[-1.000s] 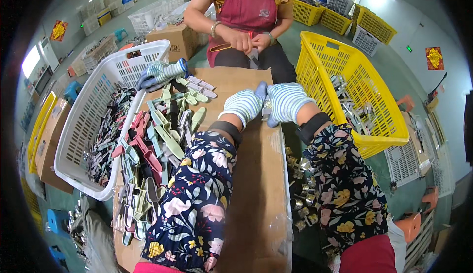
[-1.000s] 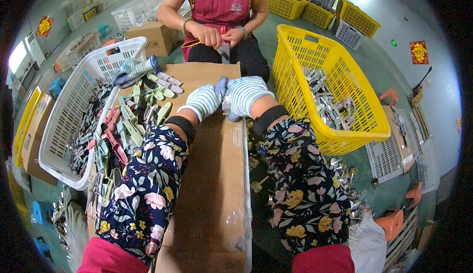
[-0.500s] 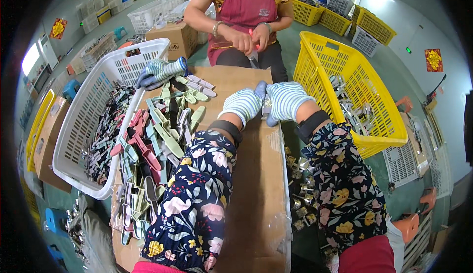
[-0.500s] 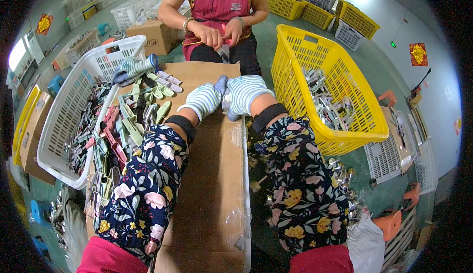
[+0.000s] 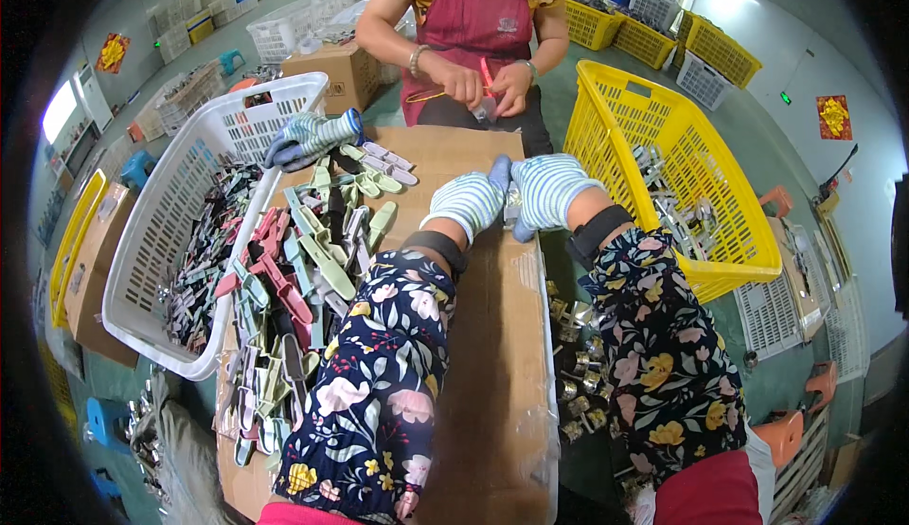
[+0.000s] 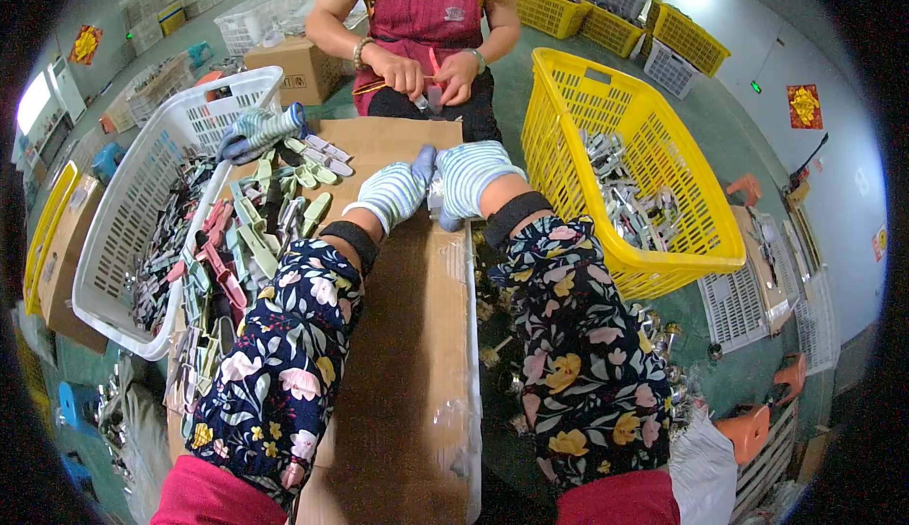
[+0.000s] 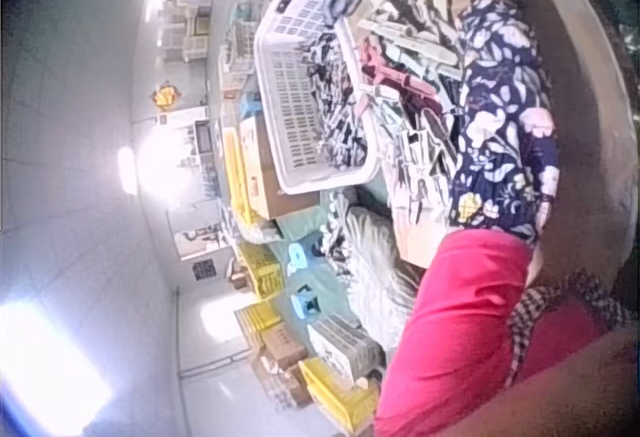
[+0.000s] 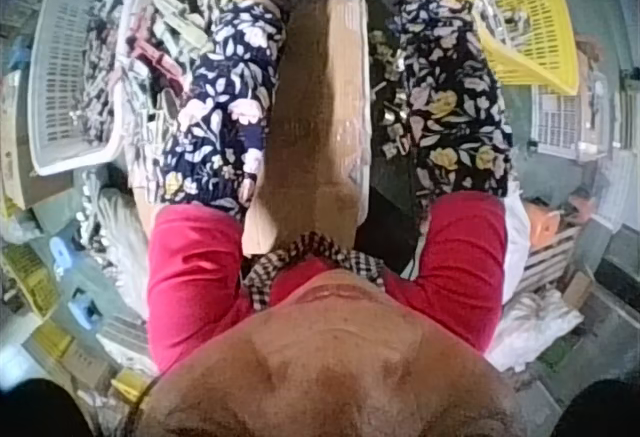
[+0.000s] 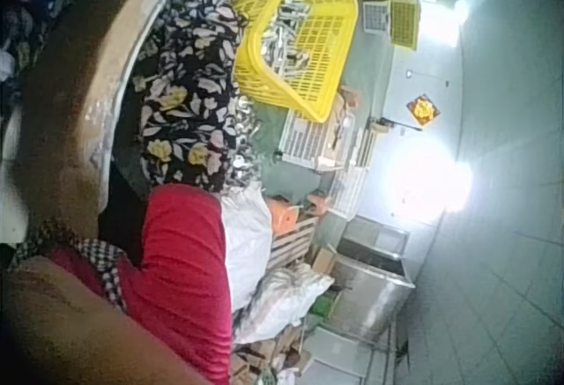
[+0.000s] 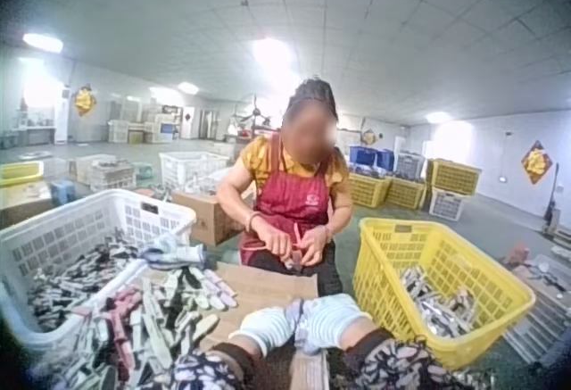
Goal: Assembling small plastic components by hand on a cardboard surface
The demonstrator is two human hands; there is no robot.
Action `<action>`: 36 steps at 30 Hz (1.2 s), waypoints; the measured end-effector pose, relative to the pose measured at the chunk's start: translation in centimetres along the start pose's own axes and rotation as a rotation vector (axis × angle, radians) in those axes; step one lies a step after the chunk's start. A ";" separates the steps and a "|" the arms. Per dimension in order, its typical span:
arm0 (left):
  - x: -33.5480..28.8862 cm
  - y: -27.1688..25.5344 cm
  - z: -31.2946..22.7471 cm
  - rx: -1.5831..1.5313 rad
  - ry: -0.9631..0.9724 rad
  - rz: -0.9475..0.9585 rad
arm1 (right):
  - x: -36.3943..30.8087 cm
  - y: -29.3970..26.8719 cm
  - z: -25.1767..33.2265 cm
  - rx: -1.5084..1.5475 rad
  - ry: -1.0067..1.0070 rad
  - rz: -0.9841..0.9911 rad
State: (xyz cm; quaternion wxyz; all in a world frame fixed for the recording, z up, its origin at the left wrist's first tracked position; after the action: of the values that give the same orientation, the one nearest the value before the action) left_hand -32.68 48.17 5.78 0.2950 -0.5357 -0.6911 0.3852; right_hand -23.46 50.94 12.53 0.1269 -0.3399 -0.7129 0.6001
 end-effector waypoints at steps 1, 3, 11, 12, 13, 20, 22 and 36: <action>-0.4 0.1 -0.2 0.032 0.063 -0.014 | -0.6 -0.2 0.3 -0.001 -0.002 -0.003; -3.1 0.6 -0.2 -0.046 0.028 0.037 | -2.8 0.3 1.6 -0.042 -0.034 0.068; -23.4 0.3 -4.5 -0.114 0.263 0.267 | -18.4 2.4 7.9 0.119 -0.189 0.007; -26.4 -0.2 -6.2 -0.050 0.297 0.296 | -20.8 2.5 8.6 0.104 -0.207 -0.020; -29.3 -0.2 -6.9 -0.030 0.324 0.258 | -22.8 2.9 9.3 0.118 -0.220 -0.008; -40.6 2.6 -9.5 0.220 0.386 0.094 | -33.8 4.2 12.6 0.227 -0.219 0.036; -41.8 2.9 -9.2 0.193 0.383 0.121 | -35.3 4.0 12.4 0.235 -0.224 -0.132; -43.4 1.9 -8.8 0.223 0.317 -0.084 | -29.1 7.0 11.6 0.818 -0.575 -0.060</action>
State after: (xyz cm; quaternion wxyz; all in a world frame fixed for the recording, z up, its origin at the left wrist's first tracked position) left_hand -13.58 8.29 9.02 0.4734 -0.5246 -0.6107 0.3573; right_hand -6.53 23.84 9.67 0.0655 -0.0623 -0.4350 0.8959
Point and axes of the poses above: each hand's wrist, its own x-axis towards the middle knuckle, its own y-axis out of the palm, z = x × y, the point moved 6 cm from there along x, towards the middle knuckle, and after that the axes turned 10 degrees about y, right-handed, at the moved point
